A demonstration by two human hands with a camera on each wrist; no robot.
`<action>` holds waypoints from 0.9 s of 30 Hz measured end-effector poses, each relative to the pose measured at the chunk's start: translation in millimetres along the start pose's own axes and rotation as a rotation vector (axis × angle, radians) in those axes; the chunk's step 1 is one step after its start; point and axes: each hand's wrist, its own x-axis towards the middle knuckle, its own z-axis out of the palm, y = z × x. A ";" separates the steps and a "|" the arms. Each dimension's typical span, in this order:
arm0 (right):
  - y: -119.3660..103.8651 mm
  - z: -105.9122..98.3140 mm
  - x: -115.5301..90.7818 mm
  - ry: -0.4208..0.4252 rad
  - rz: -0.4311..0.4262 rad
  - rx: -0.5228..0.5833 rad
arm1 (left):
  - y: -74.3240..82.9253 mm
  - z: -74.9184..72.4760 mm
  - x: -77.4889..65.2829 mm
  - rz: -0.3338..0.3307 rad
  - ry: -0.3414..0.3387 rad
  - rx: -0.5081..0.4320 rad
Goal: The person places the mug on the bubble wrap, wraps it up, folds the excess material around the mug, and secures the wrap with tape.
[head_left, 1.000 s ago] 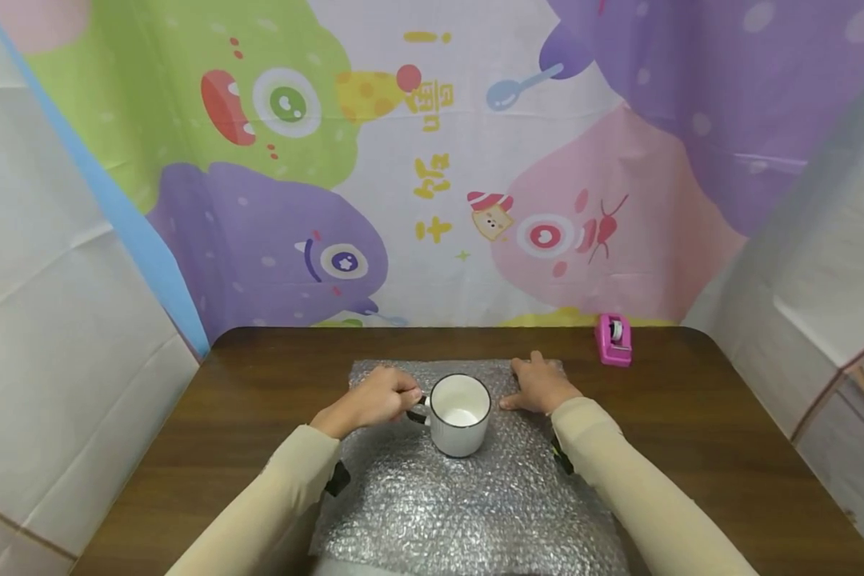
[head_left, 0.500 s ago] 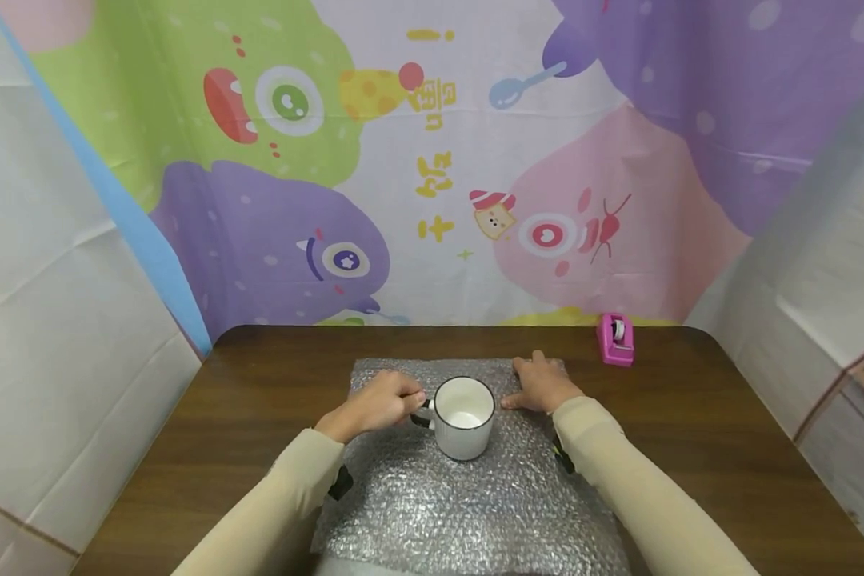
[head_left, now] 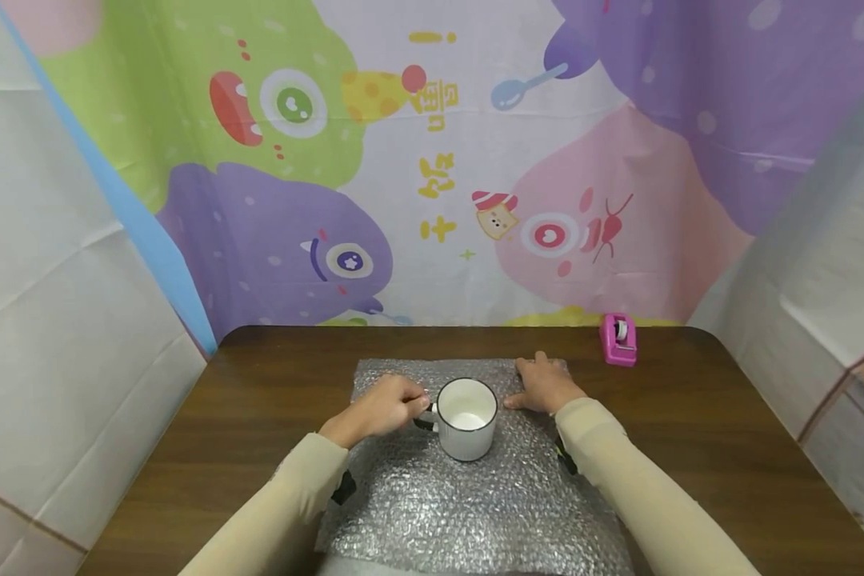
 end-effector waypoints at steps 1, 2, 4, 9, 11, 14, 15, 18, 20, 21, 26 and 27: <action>0.2 -0.1 0.1 -0.001 0.001 -0.001 | -0.2 0.2 0.0 -0.001 -0.002 -0.007; 0.3 -0.3 0.1 -0.002 0.002 0.000 | -0.4 0.5 0.0 0.000 -0.003 -0.010; 0.3 -1.0 -0.3 -0.004 0.002 0.001 | -0.4 0.5 0.1 0.000 -0.006 -0.016; 1.2 -2.4 -1.8 -0.006 -0.003 -0.003 | -1.0 0.6 1.1 0.048 -0.004 -0.012; 1.7 -2.4 -2.7 -0.003 -0.006 -0.006 | -1.3 0.6 1.3 0.080 -0.002 0.003; 2.1 -1.9 -4.0 0.004 -0.010 -0.006 | -1.9 -0.5 0.2 0.104 -0.009 0.012; 2.0 -1.8 -4.4 0.007 -0.014 -0.008 | -1.8 -1.0 -0.5 0.104 -0.013 0.016; 1.4 -1.3 -4.8 0.010 -0.017 -0.011 | -1.2 -3.0 -2.4 0.086 -0.037 0.027; 0.5 -1.3 -5.0 0.011 -0.017 -0.013 | -0.9 -4.1 -3.3 0.077 -0.051 0.048; 0.1 -1.3 -5.0 0.011 -0.016 -0.013 | -0.5 -4.8 -3.7 0.073 -0.060 0.057; -2.3 -1.5 -4.4 0.009 -0.007 -0.006 | -2.5 -7.6 -6.9 0.063 -0.062 0.106; -2.6 -1.4 -4.2 0.009 -0.005 -0.006 | -3.1 -8.3 -7.8 0.065 -0.055 0.115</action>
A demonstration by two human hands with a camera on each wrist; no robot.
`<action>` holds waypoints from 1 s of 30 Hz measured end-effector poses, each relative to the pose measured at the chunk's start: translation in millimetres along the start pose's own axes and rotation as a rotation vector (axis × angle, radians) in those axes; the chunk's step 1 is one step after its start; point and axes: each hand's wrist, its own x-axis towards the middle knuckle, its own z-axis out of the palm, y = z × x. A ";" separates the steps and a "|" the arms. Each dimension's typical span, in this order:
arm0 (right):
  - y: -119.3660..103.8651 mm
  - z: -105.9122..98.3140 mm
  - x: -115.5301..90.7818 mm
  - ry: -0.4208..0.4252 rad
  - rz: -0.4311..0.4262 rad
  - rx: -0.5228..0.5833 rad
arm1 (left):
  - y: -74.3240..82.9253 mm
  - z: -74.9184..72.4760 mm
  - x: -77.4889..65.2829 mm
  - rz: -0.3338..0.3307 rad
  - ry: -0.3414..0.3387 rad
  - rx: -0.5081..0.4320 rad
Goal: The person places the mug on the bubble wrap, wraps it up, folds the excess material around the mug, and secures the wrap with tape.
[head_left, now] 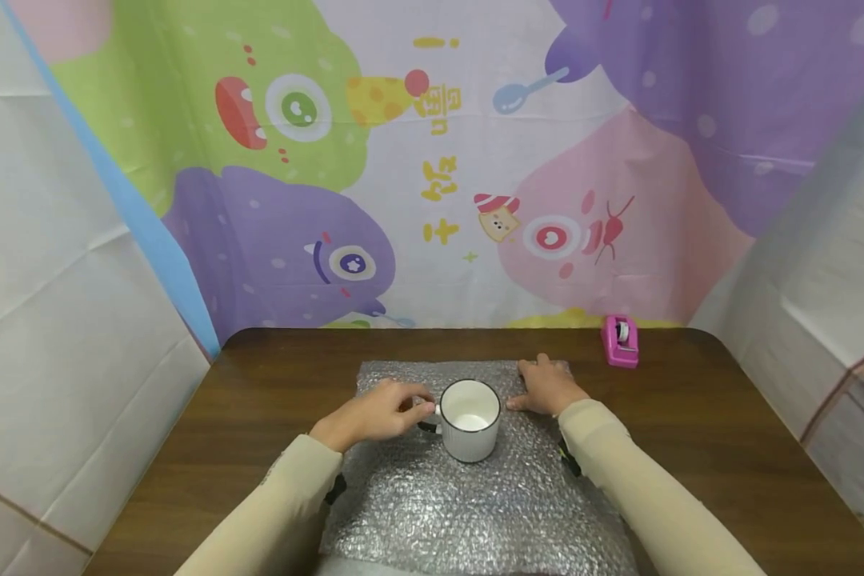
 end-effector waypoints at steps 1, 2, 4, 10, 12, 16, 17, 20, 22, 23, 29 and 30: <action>-0.1 0.0 0.1 -0.001 0.002 0.000 | -0.5 -0.5 -0.9 -0.002 0.007 0.009; -0.3 -0.1 0.2 -0.002 0.004 0.001 | -1.6 -0.8 -1.5 0.002 0.017 0.021; -0.4 -0.2 0.1 -0.004 0.007 0.004 | -2.8 -2.3 -2.8 0.012 0.033 0.052; -0.1 0.1 0.2 -0.008 0.011 0.006 | -7.2 -8.8 -6.1 0.025 0.094 0.169; -0.1 0.2 0.4 -0.008 0.009 0.003 | -8.3 -12.2 -7.1 0.020 0.107 0.173; -0.6 0.2 0.3 -0.007 0.007 -0.004 | -11.3 -19.7 -8.3 0.002 0.128 0.168; -0.6 0.2 0.3 -0.008 0.007 -0.005 | -12.2 -21.5 -8.5 -0.005 0.131 0.172; -0.7 0.1 0.3 -0.007 0.008 -0.006 | -14.6 -27.3 -8.2 -0.009 0.140 0.177; -0.5 0.2 0.4 -0.008 0.009 -0.008 | -16.0 -30.9 -7.2 -0.010 0.141 0.189; -0.4 0.3 0.4 -0.009 0.010 -0.007 | -16.9 -32.5 -6.7 -0.007 0.143 0.192; 0.0 1.2 0.8 -0.012 0.018 0.007 | -20.5 -42.1 -1.9 -0.036 0.140 0.190; -0.1 1.3 0.8 -0.013 0.019 0.009 | -21.1 -43.9 -0.7 -0.043 0.137 0.191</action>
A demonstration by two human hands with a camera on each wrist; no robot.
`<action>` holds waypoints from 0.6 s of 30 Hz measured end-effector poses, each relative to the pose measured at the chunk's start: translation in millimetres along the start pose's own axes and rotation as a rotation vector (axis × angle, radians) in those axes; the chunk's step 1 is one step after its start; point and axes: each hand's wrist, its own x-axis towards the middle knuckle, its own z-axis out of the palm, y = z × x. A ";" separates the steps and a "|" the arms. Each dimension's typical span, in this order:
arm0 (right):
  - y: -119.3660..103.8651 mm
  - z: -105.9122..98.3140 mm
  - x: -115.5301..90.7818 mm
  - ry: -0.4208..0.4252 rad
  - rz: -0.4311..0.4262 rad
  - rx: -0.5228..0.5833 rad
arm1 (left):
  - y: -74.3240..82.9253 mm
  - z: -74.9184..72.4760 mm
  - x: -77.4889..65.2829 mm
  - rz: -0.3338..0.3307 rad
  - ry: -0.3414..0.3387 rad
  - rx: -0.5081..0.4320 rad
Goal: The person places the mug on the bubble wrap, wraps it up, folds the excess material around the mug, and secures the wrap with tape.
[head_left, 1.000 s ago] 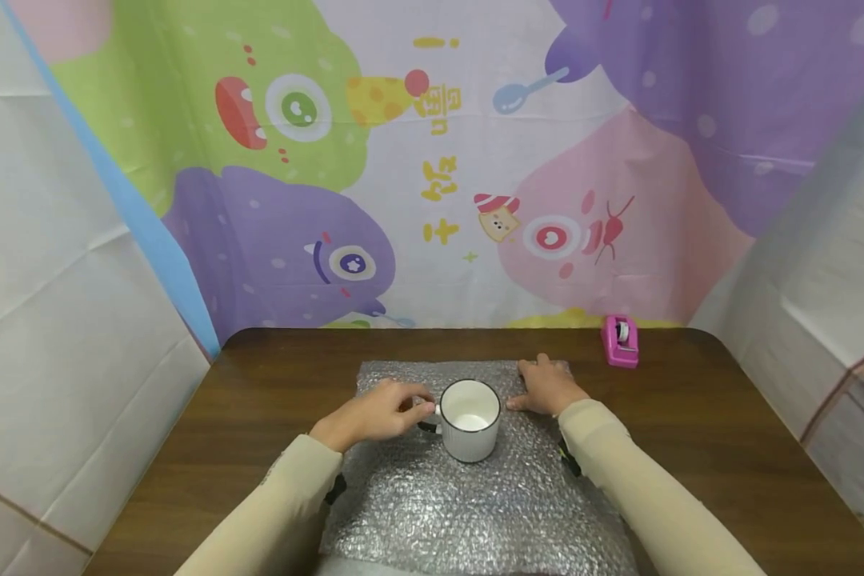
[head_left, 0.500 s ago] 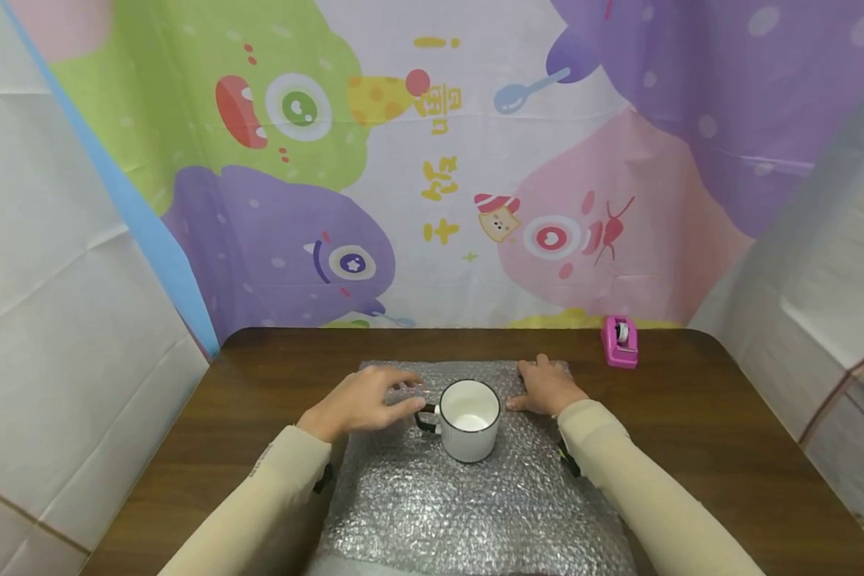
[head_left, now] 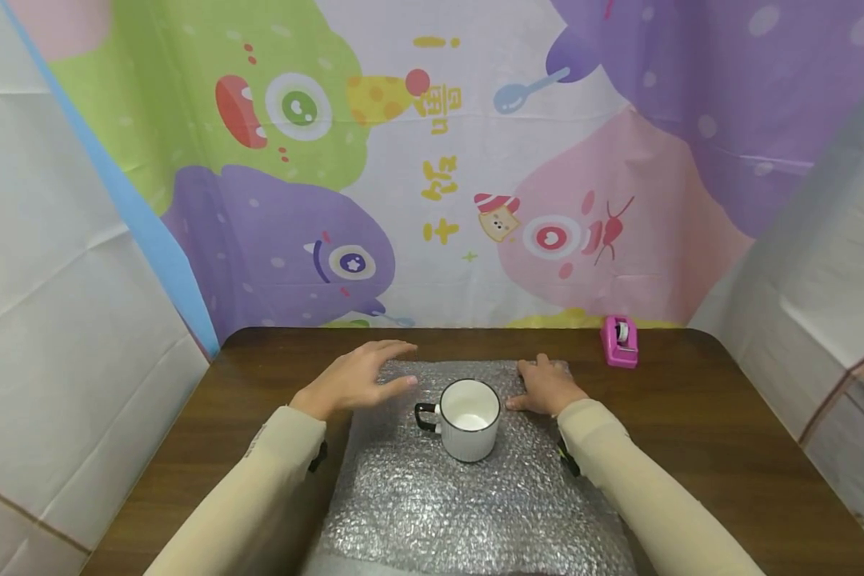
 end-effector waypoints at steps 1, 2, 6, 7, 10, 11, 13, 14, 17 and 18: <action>0.0 0.0 0.2 -0.003 0.002 0.002 | -1.1 -1.6 1.5 -0.008 -0.003 0.002; -0.1 -0.1 0.3 -0.005 0.004 0.002 | -2.1 -3.3 2.8 -0.014 -0.005 0.003; -1.1 -1.2 -0.9 -0.010 0.008 -0.002 | -6.4 -9.1 8.6 -0.044 -0.012 0.008; -1.1 -1.3 -1.1 -0.011 0.009 -0.004 | -7.1 -10.5 9.6 -0.050 -0.012 0.006; -1.4 -1.5 -1.8 -0.008 0.007 -0.002 | -10.3 -13.8 12.2 -0.066 -0.019 -0.012; -1.6 -1.6 -1.9 -0.008 0.005 -0.003 | -12.2 -14.3 13.0 -0.071 -0.024 -0.020; -1.5 -1.5 -1.4 -0.007 0.003 -0.005 | -16.4 -15.1 14.8 -0.074 -0.036 -0.052; -1.5 -1.4 -1.0 -0.007 0.002 -0.007 | -18.8 -15.4 15.9 -0.080 -0.042 -0.073; -1.3 -0.9 0.2 -0.008 0.001 -0.012 | -26.4 -16.3 19.0 -0.099 -0.048 -0.141; -1.4 -0.9 0.5 -0.010 0.004 -0.009 | -28.6 -16.9 20.1 -0.107 -0.047 -0.163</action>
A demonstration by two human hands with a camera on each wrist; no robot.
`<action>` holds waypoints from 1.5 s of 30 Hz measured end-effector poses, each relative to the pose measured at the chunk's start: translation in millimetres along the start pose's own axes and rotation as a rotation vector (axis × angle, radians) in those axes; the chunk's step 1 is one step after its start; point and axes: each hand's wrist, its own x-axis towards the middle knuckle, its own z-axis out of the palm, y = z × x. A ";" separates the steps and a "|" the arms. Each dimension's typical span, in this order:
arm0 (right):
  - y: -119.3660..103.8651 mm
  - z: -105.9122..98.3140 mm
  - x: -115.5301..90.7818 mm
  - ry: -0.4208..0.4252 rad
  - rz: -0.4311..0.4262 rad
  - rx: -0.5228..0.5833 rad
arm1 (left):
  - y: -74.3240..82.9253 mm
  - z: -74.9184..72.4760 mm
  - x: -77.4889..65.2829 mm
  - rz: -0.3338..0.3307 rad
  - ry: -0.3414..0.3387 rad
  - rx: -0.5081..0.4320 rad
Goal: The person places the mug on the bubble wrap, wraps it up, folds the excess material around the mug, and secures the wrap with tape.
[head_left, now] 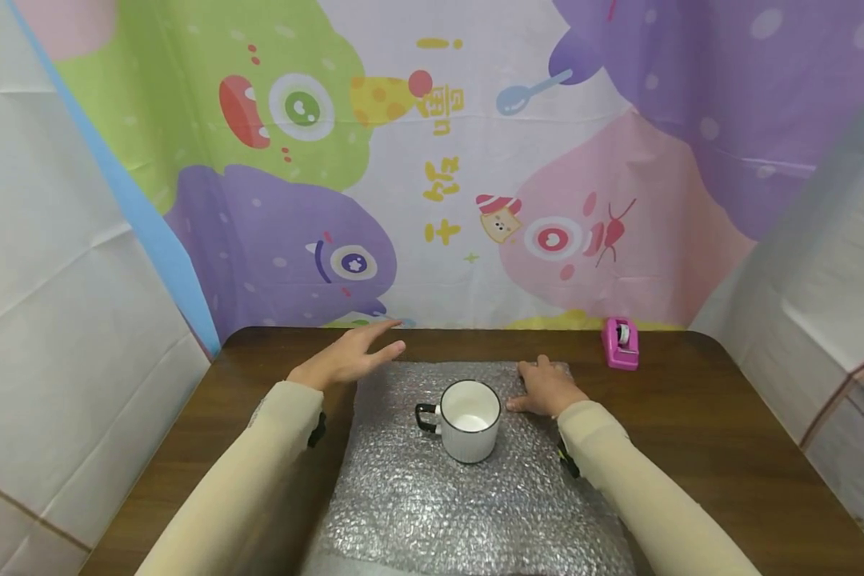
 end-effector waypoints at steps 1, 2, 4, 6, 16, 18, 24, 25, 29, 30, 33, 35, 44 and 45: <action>0.3 0.1 0.1 -0.001 0.001 0.002 | -1.9 -0.8 1.4 -0.012 -0.001 -0.014; 0.4 0.0 0.1 -0.002 0.000 0.001 | -3.6 -1.5 2.8 -0.022 0.000 -0.020; 0.8 -0.5 -0.2 -0.004 0.000 0.005 | -6.7 -3.0 5.7 -0.052 -0.007 -0.034; 1.3 -1.2 -0.6 -0.006 0.001 0.010 | -9.4 -4.5 8.7 -0.089 -0.023 -0.044; 3.2 1.6 -1.2 -0.005 -0.002 0.019 | -21.6 -8.0 18.5 -0.268 -0.107 -0.078; 3.2 2.2 -0.8 -0.002 -0.003 0.015 | -23.3 -6.8 18.8 -0.302 -0.112 -0.092; 2.1 1.4 -0.2 -0.002 0.007 0.018 | -28.3 -0.2 19.5 -0.344 -0.097 -0.095; 2.0 1.3 -0.1 -0.004 0.009 0.018 | -29.4 0.9 19.0 -0.341 -0.096 -0.086; 1.5 0.9 0.6 -0.009 0.014 0.019 | -33.2 4.1 15.1 -0.348 -0.102 -0.058; 1.4 0.8 0.8 -0.010 0.015 0.019 | -34.1 4.7 13.9 -0.353 -0.105 -0.055; 1.0 0.6 1.1 -0.006 0.016 0.019 | -37.1 7.0 10.9 -0.376 -0.116 -0.037; 0.5 0.4 1.0 -0.002 0.013 0.016 | -38.7 8.4 9.3 -0.389 -0.121 -0.027; 0.7 0.0 0.6 0.000 0.016 0.009 | -41.0 11.8 8.3 -0.372 -0.119 -0.009; 0.8 0.0 0.4 0.001 0.015 0.009 | -40.8 12.0 8.2 -0.371 -0.122 -0.008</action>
